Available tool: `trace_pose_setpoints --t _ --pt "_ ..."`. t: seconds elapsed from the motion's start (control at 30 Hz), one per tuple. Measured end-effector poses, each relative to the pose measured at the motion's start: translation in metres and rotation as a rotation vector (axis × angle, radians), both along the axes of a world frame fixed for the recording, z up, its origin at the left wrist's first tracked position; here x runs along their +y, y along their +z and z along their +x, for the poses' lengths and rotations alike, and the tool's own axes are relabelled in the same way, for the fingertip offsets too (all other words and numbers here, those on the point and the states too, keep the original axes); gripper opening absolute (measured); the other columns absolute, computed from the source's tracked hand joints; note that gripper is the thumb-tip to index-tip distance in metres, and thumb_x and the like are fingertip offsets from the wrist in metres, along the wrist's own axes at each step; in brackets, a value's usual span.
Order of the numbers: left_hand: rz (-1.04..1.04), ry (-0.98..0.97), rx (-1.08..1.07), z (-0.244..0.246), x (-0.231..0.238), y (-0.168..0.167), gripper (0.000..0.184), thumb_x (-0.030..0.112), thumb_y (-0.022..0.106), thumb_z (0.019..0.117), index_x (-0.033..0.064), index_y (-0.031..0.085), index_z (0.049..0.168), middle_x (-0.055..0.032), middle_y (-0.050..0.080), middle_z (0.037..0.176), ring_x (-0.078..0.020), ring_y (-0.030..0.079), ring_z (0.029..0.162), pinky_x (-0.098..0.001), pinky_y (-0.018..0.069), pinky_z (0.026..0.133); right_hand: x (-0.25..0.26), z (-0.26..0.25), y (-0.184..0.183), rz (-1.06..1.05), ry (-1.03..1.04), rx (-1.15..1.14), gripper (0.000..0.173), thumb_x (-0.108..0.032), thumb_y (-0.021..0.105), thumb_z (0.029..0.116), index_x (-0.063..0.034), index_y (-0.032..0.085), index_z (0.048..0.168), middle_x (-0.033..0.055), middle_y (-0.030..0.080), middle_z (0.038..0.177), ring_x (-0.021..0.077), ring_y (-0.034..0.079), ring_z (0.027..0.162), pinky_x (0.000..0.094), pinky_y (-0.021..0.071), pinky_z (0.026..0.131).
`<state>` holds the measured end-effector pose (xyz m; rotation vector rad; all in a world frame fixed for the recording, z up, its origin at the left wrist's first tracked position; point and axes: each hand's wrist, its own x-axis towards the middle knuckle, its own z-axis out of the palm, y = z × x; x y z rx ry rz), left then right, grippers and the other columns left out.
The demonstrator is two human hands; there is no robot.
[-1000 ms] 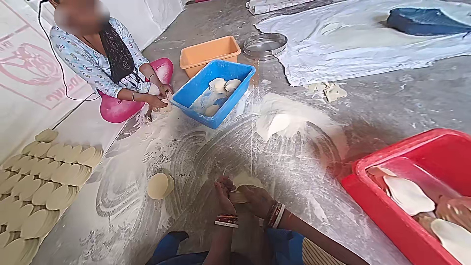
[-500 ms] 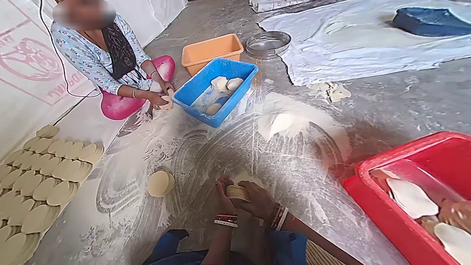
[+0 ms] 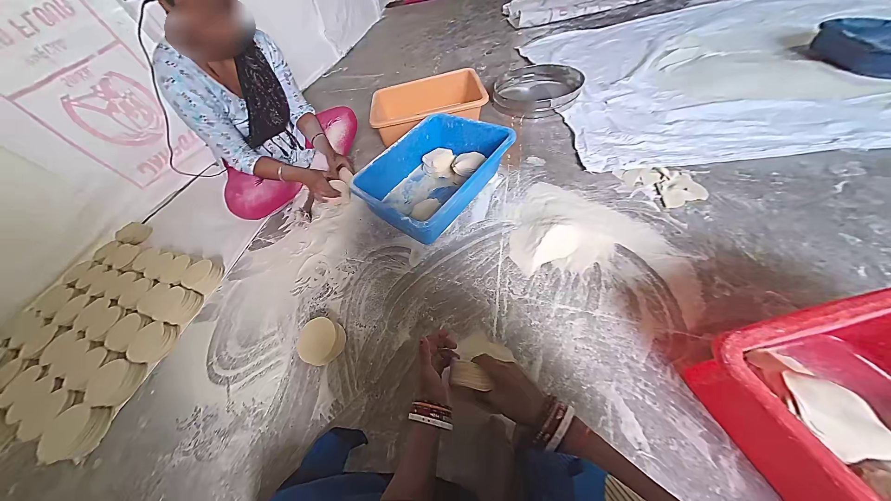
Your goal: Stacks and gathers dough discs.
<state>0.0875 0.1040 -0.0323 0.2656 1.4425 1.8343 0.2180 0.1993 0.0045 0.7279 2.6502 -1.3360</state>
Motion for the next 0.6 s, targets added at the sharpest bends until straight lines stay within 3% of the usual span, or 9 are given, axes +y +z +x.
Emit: trace_pose_setpoints --t 0.07,0.1,0.17,0.2,0.27,0.3,0.37,0.47,0.6 --pt "0.095 -0.197 -0.151 -0.012 -0.012 0.006 0.089 0.052 -0.01 0.102 -0.0043 0.052 0.131 -0.0084 0.071 0.101 -0.0166 0.069 0.089 -0.0352 0.0562 0.083 0.003 0.003 0.017 -0.239 -0.094 0.101 0.055 -0.023 0.08 0.0844 0.0057 0.062 0.128 0.0246 0.071 0.108 0.0361 0.07 0.102 0.0545 0.053 0.094" --pt "0.158 -0.246 -0.279 -0.014 -0.018 0.009 0.094 0.061 -0.008 0.0997 -0.0001 0.057 0.128 -0.0092 0.074 0.105 -0.0189 0.071 0.096 -0.0378 0.0564 0.087 0.003 0.002 0.02 -0.332 -0.152 0.163 0.056 -0.023 0.079 0.0795 0.0045 0.064 0.125 0.0187 0.072 0.105 0.0266 0.071 0.098 0.0462 0.056 0.091" --pt "0.192 -0.238 -0.502 -0.009 -0.029 0.019 0.09 0.071 0.006 0.098 0.0062 0.066 0.117 -0.0076 0.076 0.101 -0.0194 0.073 0.095 -0.0389 0.0594 0.082 0.003 -0.003 0.02 -0.52 -0.288 0.211 0.051 -0.019 0.078 0.0748 0.0027 0.064 0.118 0.0085 0.072 0.098 0.0128 0.071 0.087 0.0325 0.0595 0.082" --pt "0.192 -0.22 -0.566 -0.005 -0.034 0.024 0.078 0.066 0.015 0.1017 0.0066 0.064 0.116 -0.0076 0.075 0.1 -0.0199 0.073 0.093 -0.0392 0.0599 0.08 0.004 -0.005 0.018 -0.614 -0.365 0.19 0.045 -0.013 0.076 0.077 0.0019 0.063 0.117 0.0075 0.072 0.096 0.012 0.072 0.083 0.0306 0.0607 0.077" --pt "0.161 -0.212 -0.56 0.0 -0.041 0.027 0.037 0.033 0.035 0.1069 0.0079 0.06 0.119 -0.0052 0.072 0.1 -0.017 0.07 0.093 -0.0361 0.0587 0.081 0.002 -0.009 0.011 -0.743 -0.495 0.122 0.036 -0.004 0.07 0.0866 0.0027 0.06 0.121 0.0109 0.072 0.096 0.0161 0.072 0.08 0.0328 0.0614 0.07" --pt "0.126 -0.23 -0.523 -0.001 -0.044 0.025 0.028 0.019 0.045 0.1006 0.0078 0.056 0.123 -0.0044 0.071 0.101 -0.0158 0.07 0.091 -0.0351 0.0587 0.081 -0.001 -0.011 0.007 -0.788 -0.538 0.092 0.033 -0.002 0.068 0.0903 0.0027 0.059 0.122 0.0122 0.071 0.096 0.0179 0.072 0.079 0.0341 0.0617 0.069" --pt "0.053 -0.308 -0.43 -0.006 -0.05 0.024 0.044 0.001 0.056 0.0914 0.0062 0.047 0.134 -0.0056 0.069 0.105 -0.0154 0.069 0.091 -0.0348 0.0587 0.081 -0.006 -0.013 0.002 -0.856 -0.585 0.077 0.027 -0.001 0.064 0.0935 0.0016 0.059 0.12 0.012 0.072 0.094 0.0186 0.073 0.078 0.0343 0.0625 0.068" --pt "-0.108 -0.388 -0.326 -0.015 -0.057 0.03 0.061 -0.006 0.061 0.0898 0.0031 0.037 0.145 -0.0136 0.063 0.116 -0.0196 0.067 0.093 -0.0379 0.0581 0.08 -0.014 -0.021 -0.003 -0.914 -0.589 0.066 0.022 0.002 0.062 0.0942 0.0022 0.06 0.116 0.0116 0.073 0.09 0.0183 0.073 0.075 0.0338 0.0625 0.067" --pt "-0.223 -0.345 -0.283 -0.035 -0.067 0.038 0.058 -0.007 0.063 0.0893 0.0013 0.043 0.143 -0.0157 0.064 0.116 -0.0213 0.067 0.093 -0.0394 0.0584 0.079 -0.018 -0.034 0.0 -0.853 -0.483 0.01 0.029 -0.007 0.063 0.0983 0.0016 0.056 0.125 0.0145 0.071 0.102 0.0214 0.073 0.086 0.0367 0.0624 0.073"
